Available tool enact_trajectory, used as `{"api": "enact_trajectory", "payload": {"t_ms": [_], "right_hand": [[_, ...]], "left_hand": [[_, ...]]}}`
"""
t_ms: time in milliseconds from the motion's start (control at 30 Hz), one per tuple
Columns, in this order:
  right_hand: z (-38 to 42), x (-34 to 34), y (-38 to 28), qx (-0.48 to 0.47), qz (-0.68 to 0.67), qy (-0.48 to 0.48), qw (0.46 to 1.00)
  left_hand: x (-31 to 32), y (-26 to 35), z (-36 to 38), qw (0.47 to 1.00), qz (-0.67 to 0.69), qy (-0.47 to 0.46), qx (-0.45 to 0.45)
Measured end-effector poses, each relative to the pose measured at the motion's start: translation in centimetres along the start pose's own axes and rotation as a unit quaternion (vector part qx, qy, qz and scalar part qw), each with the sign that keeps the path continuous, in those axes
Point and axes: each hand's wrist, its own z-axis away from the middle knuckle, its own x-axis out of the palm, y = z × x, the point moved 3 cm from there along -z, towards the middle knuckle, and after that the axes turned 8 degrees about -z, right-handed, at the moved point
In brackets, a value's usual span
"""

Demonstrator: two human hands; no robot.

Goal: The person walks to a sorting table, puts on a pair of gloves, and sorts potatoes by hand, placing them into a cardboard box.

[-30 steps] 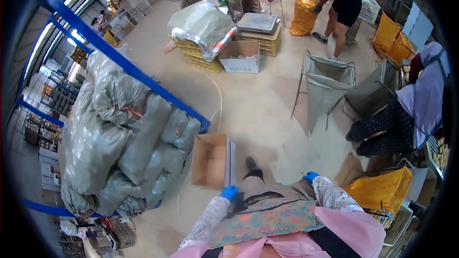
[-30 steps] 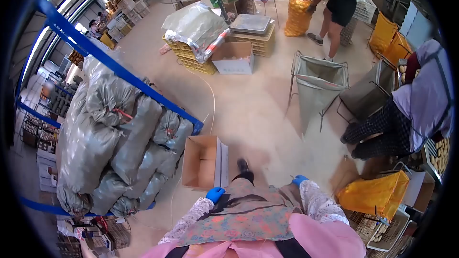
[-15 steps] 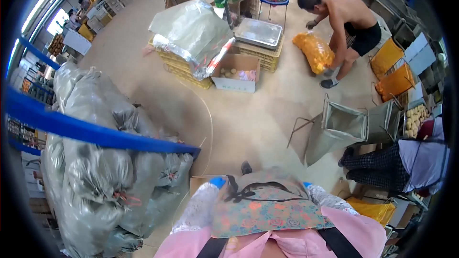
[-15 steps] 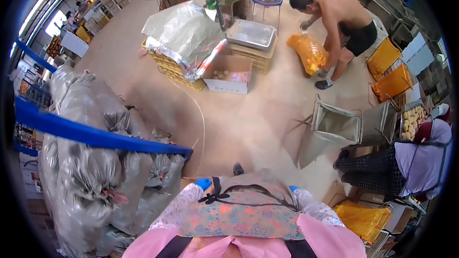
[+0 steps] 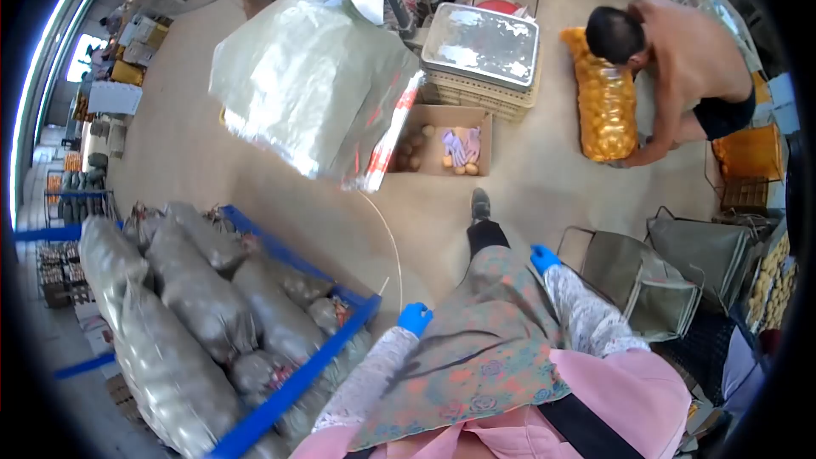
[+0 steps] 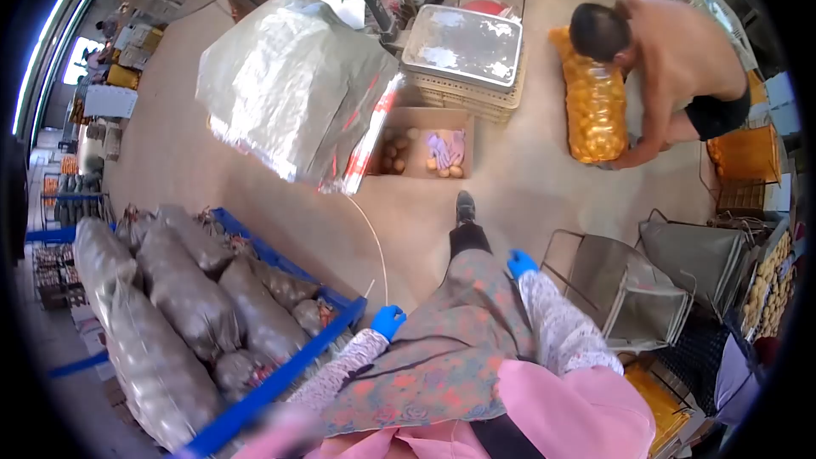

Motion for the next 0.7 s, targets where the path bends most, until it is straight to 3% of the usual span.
{"api": "enact_trajectory", "payload": {"t_ms": [33,100,133,200,267,333,433,467,633,700], "right_hand": [[-2.5,-1.1,-5.3,0.025,0.008,0.007,1.0],[-9.5,-0.6,-12.5,-0.038,0.004,-0.021,0.999],[-11.7,-1.0,-17.5,-0.036,-0.016,-0.077,0.996],[-16.4,-0.9,-24.9,-0.049,0.01,-0.164,0.985],[-23.7,3.3,-24.8,-0.122,0.145,-0.127,0.974],[-30.8,7.3,-23.7,-0.076,0.178,-0.135,0.972],[-37.2,9.8,-24.9,0.033,0.218,-0.158,0.963],[-39.4,11.0,-24.0,0.038,0.216,-0.159,0.963],[-47.4,14.8,-21.5,0.036,0.336,0.018,0.941],[-50.5,16.7,-19.1,0.002,0.336,-0.003,0.942]], "left_hand": [[-1.9,1.8,-0.9,1.0,-0.007,-0.015,-0.005],[-6.4,6.0,-2.3,0.994,-0.105,0.008,-0.042],[-7.0,7.3,-2.7,0.993,-0.103,-0.01,-0.049],[-8.5,9.3,-5.2,0.985,-0.164,0.056,-0.019],[-8.4,10.3,-7.4,0.985,-0.172,-0.012,-0.032],[-8.6,10.0,-9.7,0.979,-0.18,-0.082,-0.046],[-10.8,9.6,-13.6,0.993,-0.118,-0.029,0.012],[-11.9,9.4,-14.3,0.992,-0.127,-0.008,0.009],[-15.6,7.4,-16.8,0.994,-0.103,0.035,-0.006],[-16.5,7.2,-18.1,0.993,-0.107,0.043,0.014]]}}
